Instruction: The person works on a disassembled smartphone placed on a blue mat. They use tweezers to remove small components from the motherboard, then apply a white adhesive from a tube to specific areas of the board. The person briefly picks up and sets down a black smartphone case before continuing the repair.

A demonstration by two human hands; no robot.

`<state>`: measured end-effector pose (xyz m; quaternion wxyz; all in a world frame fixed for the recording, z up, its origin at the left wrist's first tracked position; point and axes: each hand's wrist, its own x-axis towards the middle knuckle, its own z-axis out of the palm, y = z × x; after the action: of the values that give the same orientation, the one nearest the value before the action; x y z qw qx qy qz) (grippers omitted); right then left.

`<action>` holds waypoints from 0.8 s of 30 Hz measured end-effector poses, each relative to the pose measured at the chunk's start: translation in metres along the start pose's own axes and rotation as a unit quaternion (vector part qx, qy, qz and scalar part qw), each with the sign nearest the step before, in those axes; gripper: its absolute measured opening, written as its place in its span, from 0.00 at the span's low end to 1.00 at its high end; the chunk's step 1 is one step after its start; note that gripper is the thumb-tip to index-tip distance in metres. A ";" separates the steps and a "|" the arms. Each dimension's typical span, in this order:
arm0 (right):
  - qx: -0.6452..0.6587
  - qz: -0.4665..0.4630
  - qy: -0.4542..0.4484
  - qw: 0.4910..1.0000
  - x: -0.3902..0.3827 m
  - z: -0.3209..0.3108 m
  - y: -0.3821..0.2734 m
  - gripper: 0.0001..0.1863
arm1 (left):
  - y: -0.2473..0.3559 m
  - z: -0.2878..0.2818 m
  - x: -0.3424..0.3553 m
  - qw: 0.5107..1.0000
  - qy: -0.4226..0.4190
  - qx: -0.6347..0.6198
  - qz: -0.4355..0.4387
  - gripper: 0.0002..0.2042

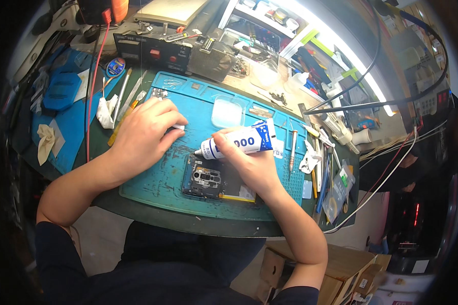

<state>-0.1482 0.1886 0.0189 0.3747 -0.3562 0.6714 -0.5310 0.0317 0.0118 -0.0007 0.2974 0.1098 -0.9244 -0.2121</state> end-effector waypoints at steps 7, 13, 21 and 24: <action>0.007 0.011 -0.001 1.000 0.000 -0.002 -0.002 0.15 | 0.000 0.001 0.000 1.000 -0.005 -0.002 0.000 0.07; 0.000 0.015 0.010 1.000 -0.001 -0.003 -0.003 0.16 | 0.000 0.001 0.000 1.000 -0.008 -0.005 -0.003 0.07; -0.001 0.028 0.015 1.000 -0.002 -0.006 -0.004 0.16 | 0.001 0.000 0.002 1.000 -0.016 -0.001 -0.008 0.07; 0.002 0.031 0.017 0.999 -0.002 -0.006 -0.004 0.16 | 0.001 -0.001 0.002 1.000 -0.019 0.001 -0.010 0.07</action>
<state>-0.1522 0.1927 0.0241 0.3803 -0.3254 0.6873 -0.5263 0.0309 0.0121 0.0015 0.2776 0.1155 -0.9289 -0.2160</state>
